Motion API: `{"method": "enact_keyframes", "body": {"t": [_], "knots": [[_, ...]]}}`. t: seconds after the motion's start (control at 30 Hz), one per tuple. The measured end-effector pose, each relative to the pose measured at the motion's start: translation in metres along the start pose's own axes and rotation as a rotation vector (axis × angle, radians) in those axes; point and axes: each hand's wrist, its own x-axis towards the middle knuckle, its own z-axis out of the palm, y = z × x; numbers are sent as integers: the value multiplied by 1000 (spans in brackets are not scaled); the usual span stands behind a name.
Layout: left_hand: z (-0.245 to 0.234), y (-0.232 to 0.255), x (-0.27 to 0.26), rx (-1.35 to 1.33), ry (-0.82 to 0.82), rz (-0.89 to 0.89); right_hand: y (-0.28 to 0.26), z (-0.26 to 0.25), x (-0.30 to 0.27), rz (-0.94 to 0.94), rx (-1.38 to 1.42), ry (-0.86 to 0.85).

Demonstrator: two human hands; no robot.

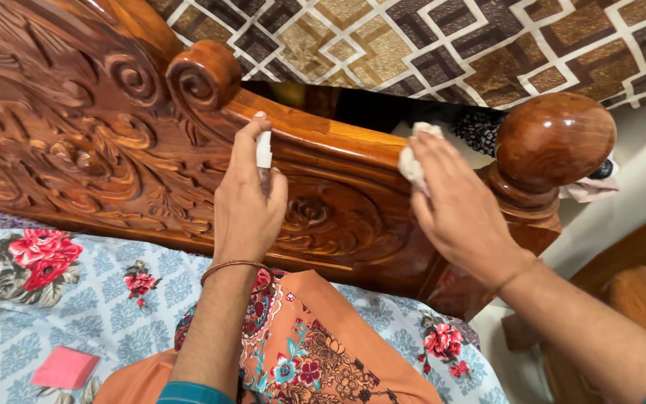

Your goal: The person sits on a bed and cleans a wooden headboard. They spray a liquid from a small bottle onto the wood and wipe the surface with a cloth, focusing on the carved details.

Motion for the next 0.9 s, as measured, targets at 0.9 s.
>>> {"method": "enact_keyframes", "body": {"t": [0.9], "knots": [[2, -9, -2, 3, 6, 58, 70, 33, 1, 564, 251, -38]]}}
